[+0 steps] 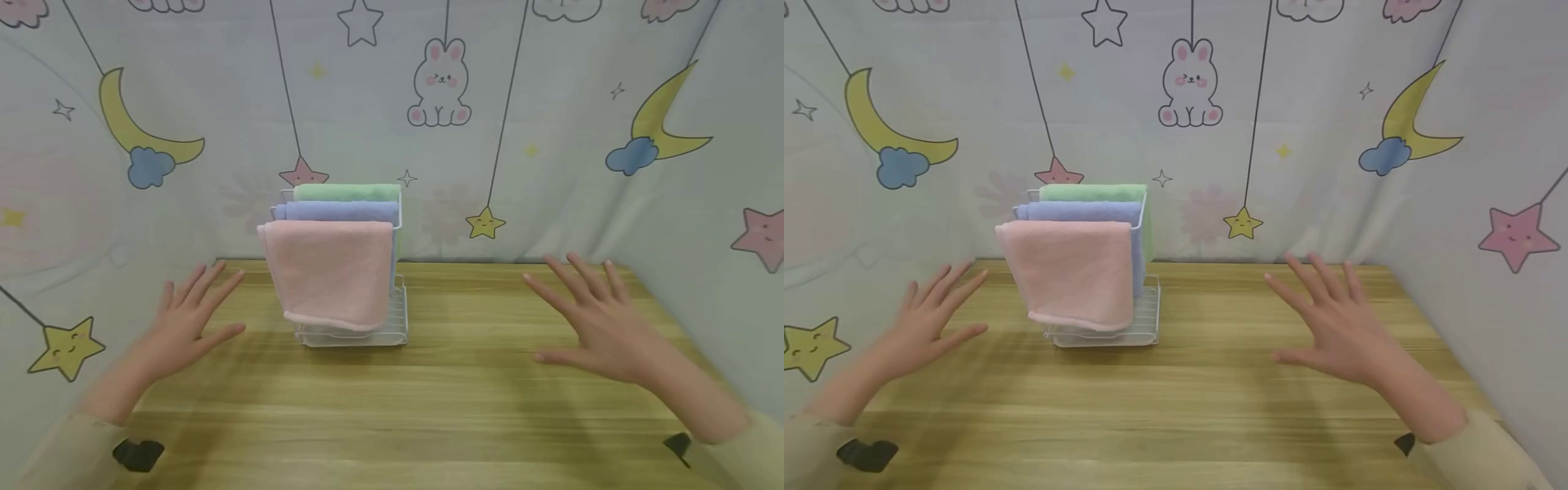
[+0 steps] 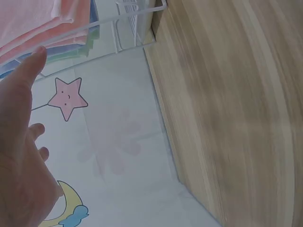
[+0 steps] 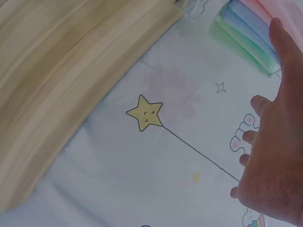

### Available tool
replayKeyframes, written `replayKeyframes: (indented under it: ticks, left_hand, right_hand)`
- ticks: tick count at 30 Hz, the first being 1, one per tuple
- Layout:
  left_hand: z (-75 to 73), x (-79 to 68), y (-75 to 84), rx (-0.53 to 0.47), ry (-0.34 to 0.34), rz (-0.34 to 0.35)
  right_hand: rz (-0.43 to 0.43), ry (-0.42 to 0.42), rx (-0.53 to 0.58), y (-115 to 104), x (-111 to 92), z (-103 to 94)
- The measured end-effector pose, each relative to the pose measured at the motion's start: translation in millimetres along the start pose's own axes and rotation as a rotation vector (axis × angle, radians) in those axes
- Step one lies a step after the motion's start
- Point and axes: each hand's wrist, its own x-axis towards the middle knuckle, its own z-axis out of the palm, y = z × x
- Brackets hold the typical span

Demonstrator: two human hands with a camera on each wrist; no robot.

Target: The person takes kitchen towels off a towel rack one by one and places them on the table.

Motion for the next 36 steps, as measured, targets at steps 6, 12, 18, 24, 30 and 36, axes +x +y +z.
replayKeyframes:
  ticks: [6,12,18,24,30,36]
  left_hand:
    - [2.3,11.9,8.8,-0.151,0.076,-0.006]
    - [7.2,22.3,16.8,-0.321,0.122,-0.041]
    - [17.4,31.5,16.6,-0.396,0.245,-0.034]
    - [25.7,36.2,17.8,-0.534,0.303,-0.02]
    - [29.9,41.0,24.2,-0.754,0.299,-0.08]
    - [34.4,47.2,25.9,-0.862,0.312,-0.112]
  right_hand:
    - [-0.036,0.009,0.0,-7,13,-4.0]
    - [-0.05,0.0,0.002,-16,25,-5.4]
    - [-0.051,-0.01,0.017,-27,38,-8.4]
    - [-0.074,0.013,0.034,-35,53,-10.7]
    - [-0.078,0.05,0.059,-37,66,-17.6]
    - [-0.059,0.075,0.091,-42,81,-27.1]
